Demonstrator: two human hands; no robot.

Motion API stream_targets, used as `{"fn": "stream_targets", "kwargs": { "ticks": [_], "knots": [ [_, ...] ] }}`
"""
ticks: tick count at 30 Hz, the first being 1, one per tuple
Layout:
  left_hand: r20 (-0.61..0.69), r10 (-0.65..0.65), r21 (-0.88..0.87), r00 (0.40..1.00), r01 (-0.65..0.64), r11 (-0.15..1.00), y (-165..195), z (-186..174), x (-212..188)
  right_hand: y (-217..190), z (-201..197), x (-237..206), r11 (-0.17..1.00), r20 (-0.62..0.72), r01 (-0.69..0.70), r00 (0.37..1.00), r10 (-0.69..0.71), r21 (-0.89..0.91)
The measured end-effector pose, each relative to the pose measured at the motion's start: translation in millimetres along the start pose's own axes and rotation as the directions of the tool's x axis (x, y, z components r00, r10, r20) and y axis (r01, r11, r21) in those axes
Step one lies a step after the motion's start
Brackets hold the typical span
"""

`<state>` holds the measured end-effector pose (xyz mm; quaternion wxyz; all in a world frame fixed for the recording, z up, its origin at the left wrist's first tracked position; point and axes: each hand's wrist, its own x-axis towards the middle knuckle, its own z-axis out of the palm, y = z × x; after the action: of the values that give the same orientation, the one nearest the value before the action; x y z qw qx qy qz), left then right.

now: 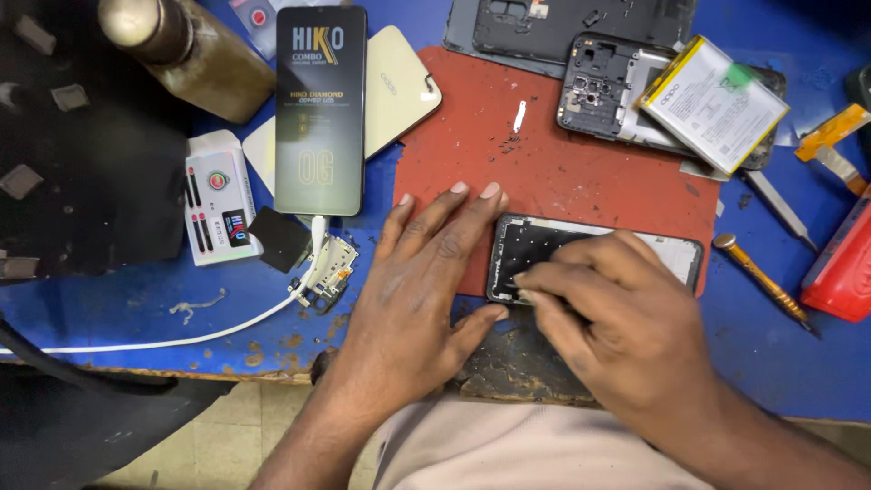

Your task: The person uses a red-handled screwdriver to pry and separate the screen assembly from the phone frame, then wipes the frame edges with a white cloth. The person continues to scrape and clean the frame edges by hand, removing residue from the perimeter of the phone chassis.

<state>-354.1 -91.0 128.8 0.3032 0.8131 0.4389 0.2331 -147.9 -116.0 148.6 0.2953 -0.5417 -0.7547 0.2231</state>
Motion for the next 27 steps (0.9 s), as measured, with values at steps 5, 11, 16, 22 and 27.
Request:
{"fn": "stream_targets", "kwargs": {
  "ticks": [5,11,16,22,27],
  "knots": [
    [0.019,-0.012,-0.023,1.000,0.012,1.000,-8,-2,1,-3,18,11,0.998,0.029,0.061,0.998,-0.061,-0.024],
    [0.032,-0.019,-0.044,0.999,0.020,0.999,-14,-4,2,-5,24,15,0.996,0.022,0.063,0.998,-0.062,-0.065],
    [0.039,-0.025,-0.046,0.999,0.027,0.999,-16,-4,1,-6,28,16,0.994,0.019,0.053,0.998,-0.051,-0.091],
    [0.041,-0.016,-0.032,0.999,0.018,0.999,-17,-3,2,-5,29,14,0.991,0.052,0.115,0.992,-0.111,-0.075],
    [0.031,-0.007,-0.025,0.999,0.008,1.000,-18,-3,-1,-5,30,13,0.984,0.106,0.169,0.981,-0.162,-0.054]
  ]
}}
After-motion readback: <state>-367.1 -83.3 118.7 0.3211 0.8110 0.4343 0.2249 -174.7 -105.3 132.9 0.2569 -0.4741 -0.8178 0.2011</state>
